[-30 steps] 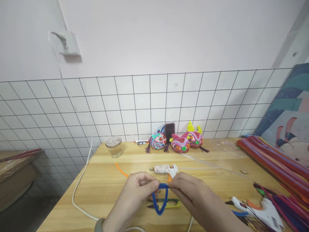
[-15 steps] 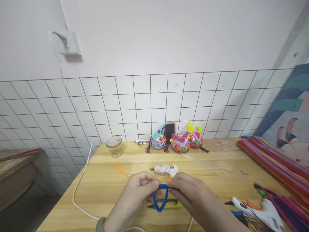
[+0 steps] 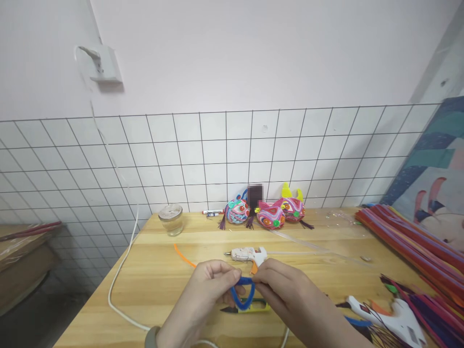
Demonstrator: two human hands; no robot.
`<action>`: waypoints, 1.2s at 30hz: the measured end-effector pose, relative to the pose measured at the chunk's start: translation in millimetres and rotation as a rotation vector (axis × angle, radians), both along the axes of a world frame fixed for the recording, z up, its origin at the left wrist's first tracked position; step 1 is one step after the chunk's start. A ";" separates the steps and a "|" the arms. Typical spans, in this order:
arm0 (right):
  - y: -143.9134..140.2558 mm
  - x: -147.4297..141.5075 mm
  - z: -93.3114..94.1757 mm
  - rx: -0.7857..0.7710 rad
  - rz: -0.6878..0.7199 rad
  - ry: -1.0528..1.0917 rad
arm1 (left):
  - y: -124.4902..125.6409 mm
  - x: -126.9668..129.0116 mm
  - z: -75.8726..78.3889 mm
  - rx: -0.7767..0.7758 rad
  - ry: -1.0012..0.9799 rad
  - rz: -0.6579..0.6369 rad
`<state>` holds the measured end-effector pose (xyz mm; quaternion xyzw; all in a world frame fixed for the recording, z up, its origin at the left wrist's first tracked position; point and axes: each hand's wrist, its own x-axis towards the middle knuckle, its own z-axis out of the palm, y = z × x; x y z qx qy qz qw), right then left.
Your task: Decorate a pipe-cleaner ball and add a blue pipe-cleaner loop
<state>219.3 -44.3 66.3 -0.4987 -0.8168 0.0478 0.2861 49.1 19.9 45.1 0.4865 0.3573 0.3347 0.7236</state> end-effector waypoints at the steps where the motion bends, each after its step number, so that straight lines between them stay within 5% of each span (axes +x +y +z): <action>1: -0.1 0.1 -0.1 -0.011 -0.001 0.003 | -0.4 0.1 1.3 -0.008 0.008 0.000; 17: 2.6 3.7 4.2 -0.141 -0.050 0.222 | -6.2 -3.8 19.0 0.101 0.048 0.002; 23: 5.2 4.4 6.3 -0.155 -0.074 0.288 | -3.0 -8.0 17.0 0.162 -0.032 -0.110; 36: -3.4 3.3 19.3 -0.087 -0.138 0.539 | -15.1 9.9 12.0 0.217 0.118 -0.095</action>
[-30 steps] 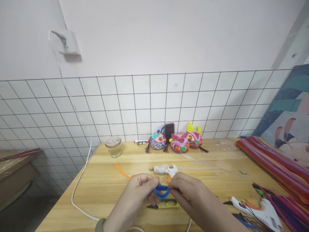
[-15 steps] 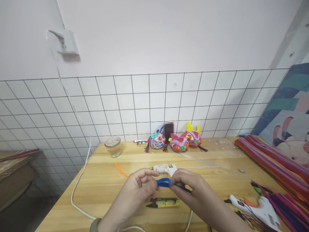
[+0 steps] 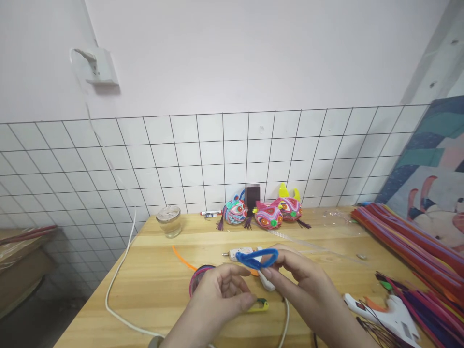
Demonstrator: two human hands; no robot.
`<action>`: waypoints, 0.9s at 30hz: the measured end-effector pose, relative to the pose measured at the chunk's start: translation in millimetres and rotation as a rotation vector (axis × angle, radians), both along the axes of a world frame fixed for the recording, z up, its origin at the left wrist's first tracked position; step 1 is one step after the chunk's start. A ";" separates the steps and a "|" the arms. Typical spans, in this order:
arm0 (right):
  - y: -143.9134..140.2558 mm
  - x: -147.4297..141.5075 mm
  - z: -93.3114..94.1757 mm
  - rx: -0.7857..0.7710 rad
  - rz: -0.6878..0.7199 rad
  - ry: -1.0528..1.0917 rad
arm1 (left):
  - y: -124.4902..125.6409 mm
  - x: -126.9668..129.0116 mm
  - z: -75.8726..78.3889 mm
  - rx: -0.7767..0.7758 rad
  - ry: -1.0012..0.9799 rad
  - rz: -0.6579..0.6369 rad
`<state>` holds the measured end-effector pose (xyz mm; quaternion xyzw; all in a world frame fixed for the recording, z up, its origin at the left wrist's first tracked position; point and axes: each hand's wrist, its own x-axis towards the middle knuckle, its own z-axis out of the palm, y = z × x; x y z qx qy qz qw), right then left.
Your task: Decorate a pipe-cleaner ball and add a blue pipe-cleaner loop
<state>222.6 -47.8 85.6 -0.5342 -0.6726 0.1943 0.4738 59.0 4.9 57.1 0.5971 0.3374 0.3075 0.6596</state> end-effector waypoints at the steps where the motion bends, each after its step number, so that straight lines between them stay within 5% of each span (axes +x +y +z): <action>1: -0.7 -0.7 0.7 -0.010 0.007 0.047 | -1.4 1.6 -0.9 0.000 0.004 0.012; 8: -3.0 -7.5 2.8 -0.060 0.026 0.495 | -14.3 13.9 -13.4 -0.005 -0.049 0.019; 14: -4.3 -13.2 -0.1 -0.136 0.011 0.669 | -19.6 19.7 -23.4 0.021 -0.066 0.018; 22: -5.6 -25.7 -0.6 -0.155 0.142 0.672 | -19.4 1.2 14.1 0.199 -0.277 0.277; 27: -2.3 -26.9 -3.4 -0.146 0.136 0.618 | -20.7 -5.2 21.9 0.168 -0.272 0.364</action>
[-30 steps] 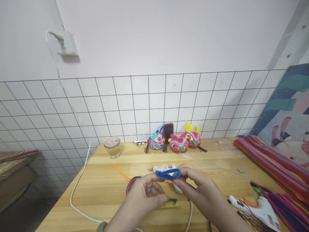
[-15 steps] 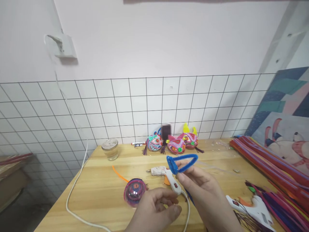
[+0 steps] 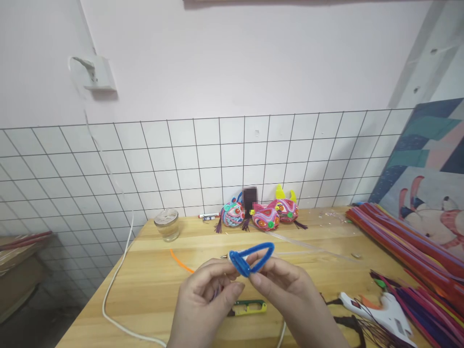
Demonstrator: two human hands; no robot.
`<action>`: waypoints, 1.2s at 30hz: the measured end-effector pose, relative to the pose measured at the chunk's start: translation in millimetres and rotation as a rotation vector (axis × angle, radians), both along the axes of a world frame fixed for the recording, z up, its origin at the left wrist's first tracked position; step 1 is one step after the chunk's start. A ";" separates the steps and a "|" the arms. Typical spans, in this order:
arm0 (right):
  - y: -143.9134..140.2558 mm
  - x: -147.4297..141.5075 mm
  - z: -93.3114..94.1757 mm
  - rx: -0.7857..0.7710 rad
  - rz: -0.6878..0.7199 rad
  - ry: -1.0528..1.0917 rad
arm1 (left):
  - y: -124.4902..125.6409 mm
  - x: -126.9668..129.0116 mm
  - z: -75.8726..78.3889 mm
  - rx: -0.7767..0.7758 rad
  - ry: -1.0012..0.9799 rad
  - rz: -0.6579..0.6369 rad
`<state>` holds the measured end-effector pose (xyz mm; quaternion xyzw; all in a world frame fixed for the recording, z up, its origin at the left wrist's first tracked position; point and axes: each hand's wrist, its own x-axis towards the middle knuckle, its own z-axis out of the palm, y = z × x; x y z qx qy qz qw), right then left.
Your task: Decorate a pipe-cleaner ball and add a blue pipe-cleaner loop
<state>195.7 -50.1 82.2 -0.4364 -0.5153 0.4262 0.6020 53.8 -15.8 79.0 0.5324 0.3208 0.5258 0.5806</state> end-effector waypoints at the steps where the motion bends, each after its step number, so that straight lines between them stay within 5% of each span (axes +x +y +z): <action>1: 0.5 0.0 -0.6 0.009 0.001 -0.005 | -0.4 -0.3 0.2 -0.013 0.004 0.012; 12: 0.6 -3.6 -3.9 0.071 -0.045 -0.231 | -1.7 1.2 1.1 -0.082 0.090 0.061; 28: 3.5 -3.5 -1.8 0.086 0.040 -0.117 | 14.3 1.8 -18.2 -0.042 0.057 -0.045; 36: 6.7 1.0 -4.4 0.099 0.019 -0.191 | 16.3 1.8 -15.2 -0.137 0.014 -0.039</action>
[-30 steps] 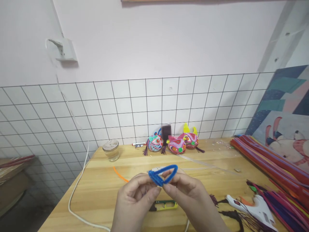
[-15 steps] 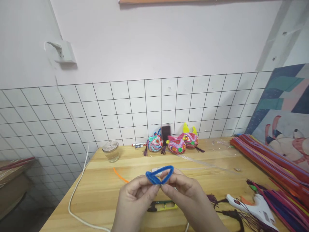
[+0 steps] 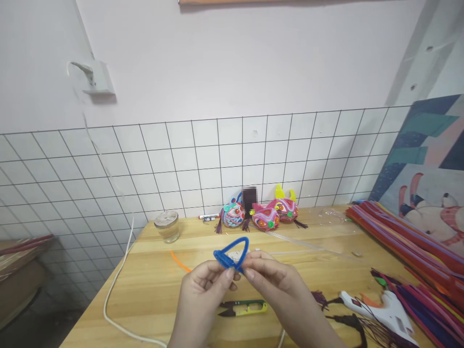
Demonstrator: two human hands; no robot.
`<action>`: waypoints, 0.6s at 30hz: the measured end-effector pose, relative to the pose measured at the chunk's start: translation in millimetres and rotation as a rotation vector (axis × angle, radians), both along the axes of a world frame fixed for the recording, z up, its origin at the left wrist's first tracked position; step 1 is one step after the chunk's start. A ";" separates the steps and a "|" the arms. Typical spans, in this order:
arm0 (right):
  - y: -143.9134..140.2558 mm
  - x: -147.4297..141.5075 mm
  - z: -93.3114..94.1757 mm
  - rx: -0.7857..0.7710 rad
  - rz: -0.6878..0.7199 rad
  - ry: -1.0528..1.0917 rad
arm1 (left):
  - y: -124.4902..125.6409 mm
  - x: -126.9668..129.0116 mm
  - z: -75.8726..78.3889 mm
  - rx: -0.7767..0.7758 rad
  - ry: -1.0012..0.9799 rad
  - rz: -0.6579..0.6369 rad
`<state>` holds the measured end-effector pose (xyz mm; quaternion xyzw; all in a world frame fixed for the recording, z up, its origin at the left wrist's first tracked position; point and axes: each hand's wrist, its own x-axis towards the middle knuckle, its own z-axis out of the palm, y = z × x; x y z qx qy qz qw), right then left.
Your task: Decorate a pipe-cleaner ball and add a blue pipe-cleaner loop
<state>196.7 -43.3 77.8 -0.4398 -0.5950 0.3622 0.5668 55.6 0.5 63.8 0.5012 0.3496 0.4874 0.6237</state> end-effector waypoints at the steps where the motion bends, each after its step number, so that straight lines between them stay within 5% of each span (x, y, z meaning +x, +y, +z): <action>1: 0.3 -0.1 -0.8 -0.003 -0.009 0.008 | 1.0 -0.1 0.0 -0.003 -0.009 -0.002; 10: -7.8 -5.0 -2.9 0.112 -0.229 -0.176 | 7.9 -4.4 -2.1 -0.046 -0.032 0.061; 14: -14.9 -20.4 -10.4 0.064 -0.032 -0.067 | 7.6 -5.9 0.0 -0.065 -0.060 0.097; 18: -8.6 -42.3 -36.1 -0.309 0.293 0.406 | 6.4 -6.5 2.3 -0.097 -0.097 0.138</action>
